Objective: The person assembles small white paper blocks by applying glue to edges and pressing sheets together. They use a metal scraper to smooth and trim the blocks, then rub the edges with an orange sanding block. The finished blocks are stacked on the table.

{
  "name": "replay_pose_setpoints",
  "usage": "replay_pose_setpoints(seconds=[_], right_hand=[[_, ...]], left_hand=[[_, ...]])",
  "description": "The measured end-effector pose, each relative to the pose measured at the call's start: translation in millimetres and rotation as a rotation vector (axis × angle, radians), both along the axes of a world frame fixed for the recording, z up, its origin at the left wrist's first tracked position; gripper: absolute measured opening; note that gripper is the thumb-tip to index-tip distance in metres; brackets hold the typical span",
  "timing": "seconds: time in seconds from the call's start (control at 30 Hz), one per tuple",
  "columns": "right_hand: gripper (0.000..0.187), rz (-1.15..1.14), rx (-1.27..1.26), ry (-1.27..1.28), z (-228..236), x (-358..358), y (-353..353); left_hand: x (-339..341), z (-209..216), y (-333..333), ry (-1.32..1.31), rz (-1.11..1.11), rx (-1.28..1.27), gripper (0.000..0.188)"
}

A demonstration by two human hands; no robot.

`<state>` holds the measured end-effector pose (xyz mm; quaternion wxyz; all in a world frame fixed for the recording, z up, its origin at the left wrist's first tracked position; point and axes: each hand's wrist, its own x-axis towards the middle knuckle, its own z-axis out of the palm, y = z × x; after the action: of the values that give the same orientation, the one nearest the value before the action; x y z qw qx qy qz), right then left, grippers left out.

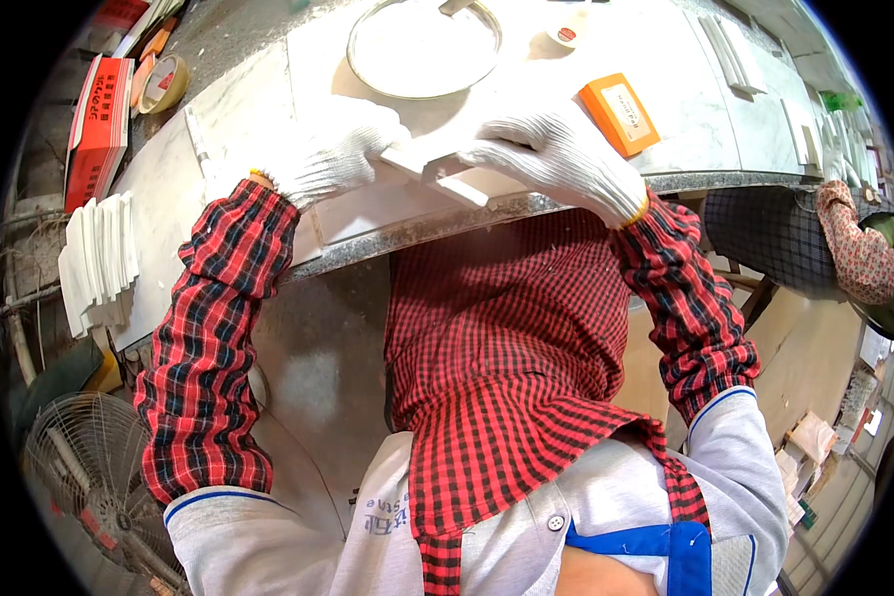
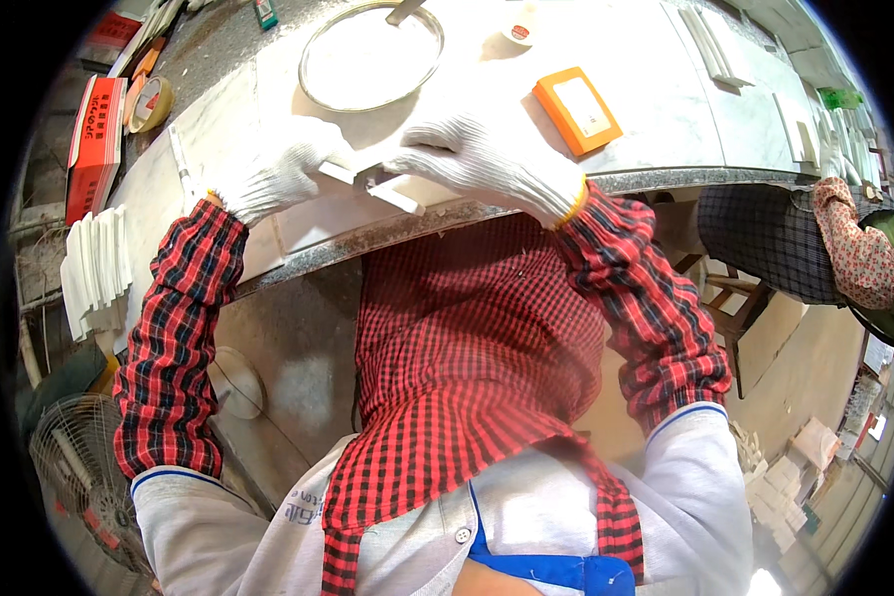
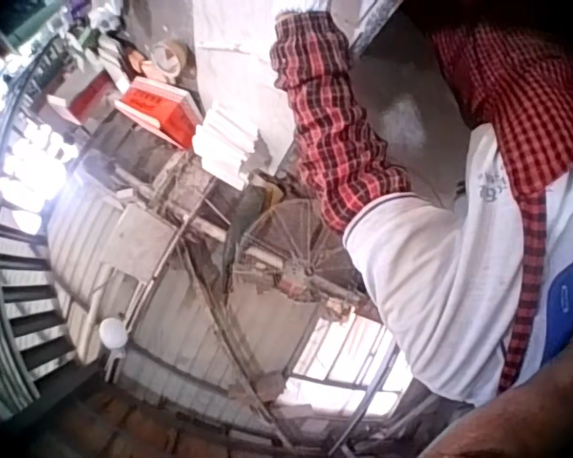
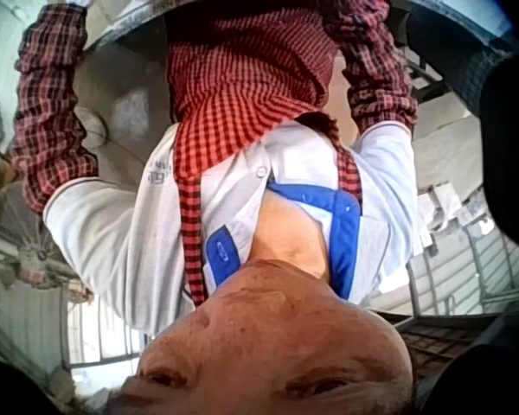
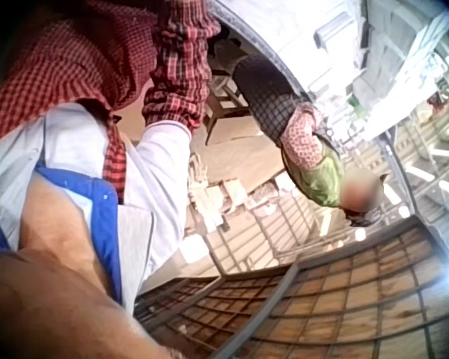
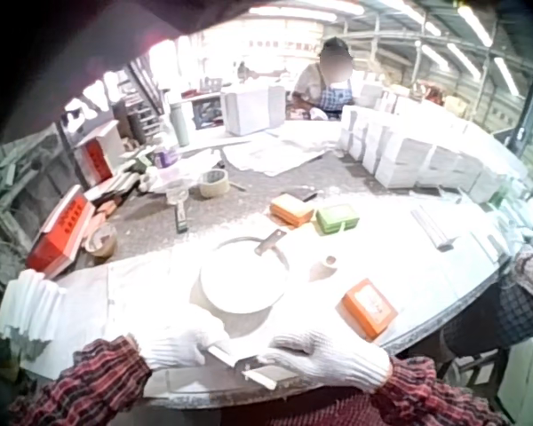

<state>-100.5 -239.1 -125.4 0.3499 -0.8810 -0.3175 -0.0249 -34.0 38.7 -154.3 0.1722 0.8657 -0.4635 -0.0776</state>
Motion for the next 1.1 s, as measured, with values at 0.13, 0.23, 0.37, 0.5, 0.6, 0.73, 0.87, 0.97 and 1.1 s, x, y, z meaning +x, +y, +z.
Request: replay_pose_setpoints(seconds=[0.13,0.23,0.37,0.5,0.6,0.73,0.87,0.97,1.1], right_hand=[[0.027,-0.036,0.033,0.051,-8.7,7.1,4.8],[0.027,-0.004,0.017,0.055,-6.2,19.6,23.3],[0.024,0.022,-0.001,0.022,-5.0,4.0,1.0],[0.026,-0.011,0.006,0.005,-6.8,1.1,0.2],[0.027,-0.030,-0.066,0.081,2.5,15.2,27.1],[0.026,0.067,0.025,-0.038,-3.8,-1.8,0.5],[0.027,0.075,0.032,-0.127,-3.5,-1.7,1.8],[0.024,0.006,-0.057,0.088,0.9,11.0,20.5],[0.026,0.091,-0.013,0.039,3.2,-9.3,-9.6]], left_hand=[[0.3,3.1,0.6,-0.068,-0.029,0.034,0.029],[1.4,10.1,-3.5,0.105,0.037,0.134,0.029],[-2.1,7.5,-1.8,-0.019,0.017,0.010,0.028],[-1.3,6.7,-0.6,-0.070,-0.017,0.011,0.029],[-1.9,17.3,-6.0,0.020,0.053,0.147,0.030],[-2.3,4.9,-1.1,-0.041,0.009,0.043,0.029],[-4.5,8.8,1.6,0.006,0.018,0.048,0.029],[-3.2,10.5,-4.3,0.040,0.017,0.050,0.030],[-2.2,7.0,-2.7,-0.022,-0.012,0.034,0.031]])
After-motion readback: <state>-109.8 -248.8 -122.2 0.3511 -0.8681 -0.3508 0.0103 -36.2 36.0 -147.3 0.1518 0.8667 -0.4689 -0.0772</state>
